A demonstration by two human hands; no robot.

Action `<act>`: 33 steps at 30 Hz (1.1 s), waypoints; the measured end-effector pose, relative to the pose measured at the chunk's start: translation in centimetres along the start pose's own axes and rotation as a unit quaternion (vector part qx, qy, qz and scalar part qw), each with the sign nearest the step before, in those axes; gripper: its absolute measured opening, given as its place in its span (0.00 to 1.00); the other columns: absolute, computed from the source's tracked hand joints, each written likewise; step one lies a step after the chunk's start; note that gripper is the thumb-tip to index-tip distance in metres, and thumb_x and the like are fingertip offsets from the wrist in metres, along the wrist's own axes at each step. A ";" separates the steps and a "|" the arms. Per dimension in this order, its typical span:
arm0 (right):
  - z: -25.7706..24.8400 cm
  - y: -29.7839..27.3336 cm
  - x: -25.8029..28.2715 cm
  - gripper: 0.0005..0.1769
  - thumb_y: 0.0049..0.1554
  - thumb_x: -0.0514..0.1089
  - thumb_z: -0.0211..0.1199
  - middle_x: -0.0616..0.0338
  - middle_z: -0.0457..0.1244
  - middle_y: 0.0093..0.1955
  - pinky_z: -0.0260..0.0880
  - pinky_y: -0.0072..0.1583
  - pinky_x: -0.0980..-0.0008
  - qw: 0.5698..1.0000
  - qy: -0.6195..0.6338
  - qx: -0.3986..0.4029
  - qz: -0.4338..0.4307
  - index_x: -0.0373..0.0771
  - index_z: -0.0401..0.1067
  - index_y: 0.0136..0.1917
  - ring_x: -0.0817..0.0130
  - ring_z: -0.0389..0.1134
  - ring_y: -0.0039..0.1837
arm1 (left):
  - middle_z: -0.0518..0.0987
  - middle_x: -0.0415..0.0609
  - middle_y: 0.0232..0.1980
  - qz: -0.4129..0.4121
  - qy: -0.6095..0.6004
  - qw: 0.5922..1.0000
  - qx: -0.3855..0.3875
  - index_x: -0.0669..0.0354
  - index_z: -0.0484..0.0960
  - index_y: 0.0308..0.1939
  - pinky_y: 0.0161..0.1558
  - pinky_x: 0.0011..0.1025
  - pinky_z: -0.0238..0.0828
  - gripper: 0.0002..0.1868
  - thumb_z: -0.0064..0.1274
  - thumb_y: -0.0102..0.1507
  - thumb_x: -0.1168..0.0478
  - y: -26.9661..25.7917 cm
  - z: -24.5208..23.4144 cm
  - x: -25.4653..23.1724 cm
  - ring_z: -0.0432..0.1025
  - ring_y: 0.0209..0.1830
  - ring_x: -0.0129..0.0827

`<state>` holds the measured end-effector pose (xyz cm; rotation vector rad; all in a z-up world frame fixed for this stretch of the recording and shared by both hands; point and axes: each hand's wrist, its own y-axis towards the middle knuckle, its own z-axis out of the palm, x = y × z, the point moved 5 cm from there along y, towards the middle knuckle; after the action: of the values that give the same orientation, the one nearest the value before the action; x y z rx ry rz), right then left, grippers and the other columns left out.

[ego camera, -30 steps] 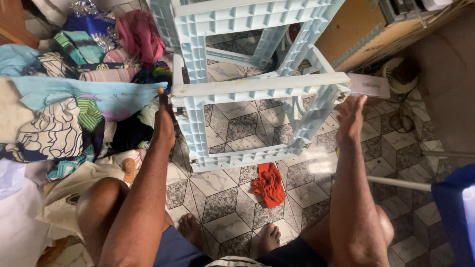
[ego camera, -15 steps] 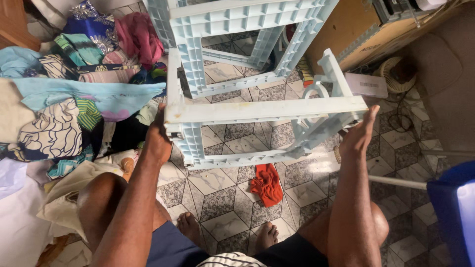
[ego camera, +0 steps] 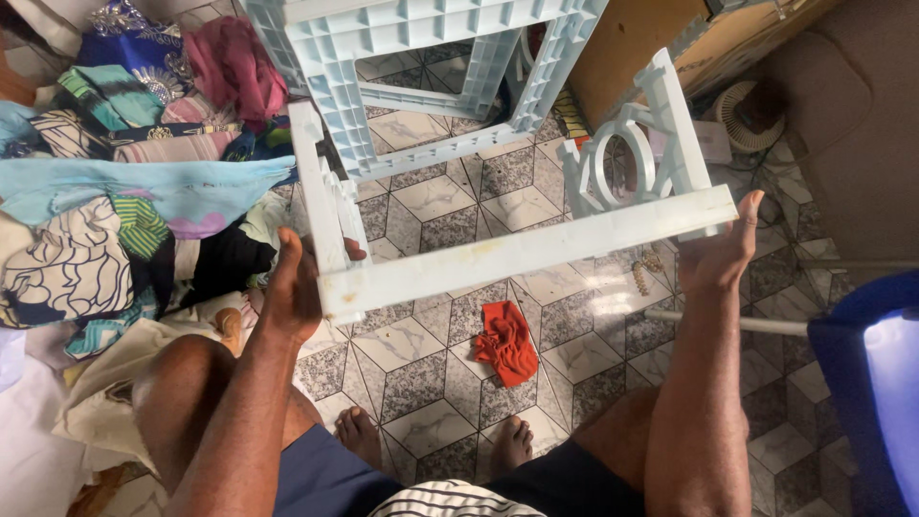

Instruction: The person sits on the floor and assembles a stack of light blue plastic crates. They wipe the crates with a red cloth, insert small white plastic connectors into the corners, and stack the crates on top of each other.

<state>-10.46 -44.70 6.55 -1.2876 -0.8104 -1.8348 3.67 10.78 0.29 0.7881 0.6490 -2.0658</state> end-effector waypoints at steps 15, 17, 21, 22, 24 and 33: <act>0.0 -0.1 -2.1 0.61 0.62 0.81 0.42 0.30 0.51 0.79 0.57 0.76 0.42 0.994 -0.091 -0.024 0.046 0.24 0.46 0.82 0.42 0.54 0.80 | 0.69 0.49 0.41 -0.050 0.085 0.978 -0.182 0.67 0.68 0.60 0.35 0.33 0.75 0.48 0.47 0.61 0.23 2.4 1.3 -1.7 0.70 0.36 0.33; 0.9 0.0 -2.0 0.61 0.60 0.81 0.43 0.31 0.49 0.80 0.57 0.76 0.41 0.995 -0.090 -0.021 0.046 0.26 0.44 0.82 0.43 0.53 0.80 | 0.69 0.46 0.46 -0.026 0.082 0.978 -0.190 0.62 0.67 0.64 0.35 0.33 0.73 0.48 0.50 0.60 0.24 2.6 0.9 -2.1 0.69 0.39 0.30; 2.4 -0.2 -1.6 0.61 0.58 0.81 0.44 0.30 0.49 0.79 0.58 0.76 0.41 0.993 -0.094 -0.015 0.067 0.28 0.43 0.81 0.42 0.54 0.79 | 0.69 0.48 0.45 -0.032 0.108 0.975 -0.191 0.53 0.66 0.68 0.35 0.33 0.72 0.49 0.49 0.57 0.22 3.7 -0.3 -2.4 0.68 0.37 0.32; 2.8 -0.3 -1.5 0.60 0.57 0.81 0.45 0.32 0.49 0.79 0.58 0.75 0.40 0.992 -0.108 -0.007 0.061 0.30 0.42 0.81 0.43 0.54 0.78 | 0.70 0.49 0.45 -0.028 0.121 0.973 -0.196 0.50 0.66 0.69 0.35 0.33 0.72 0.49 0.48 0.56 0.21 3.9 -0.8 -2.5 0.68 0.36 0.33; 3.4 -0.2 -1.2 0.60 0.56 0.80 0.45 0.34 0.48 0.78 0.57 0.75 0.39 0.990 -0.135 0.009 0.048 0.33 0.39 0.81 0.44 0.53 0.78 | 0.71 0.51 0.44 -0.034 0.136 0.968 -0.208 0.48 0.66 0.69 0.36 0.34 0.72 0.49 0.46 0.55 0.21 4.4 -1.9 -2.4 0.69 0.36 0.34; 4.3 0.4 -2.4 0.63 0.58 0.85 0.39 0.37 0.60 0.75 0.55 0.78 0.45 0.988 -0.099 0.095 0.074 0.23 0.62 0.74 0.45 0.59 0.77 | 0.72 0.45 0.54 -0.002 0.056 0.991 -0.117 0.56 0.65 0.75 0.47 0.35 0.70 0.50 0.51 0.62 0.24 7.1 -4.8 -1.8 0.69 0.49 0.34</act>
<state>-7.46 -40.85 5.63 -1.3814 -0.9453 -1.4925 11.81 11.16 -2.86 0.7699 0.9376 -1.9146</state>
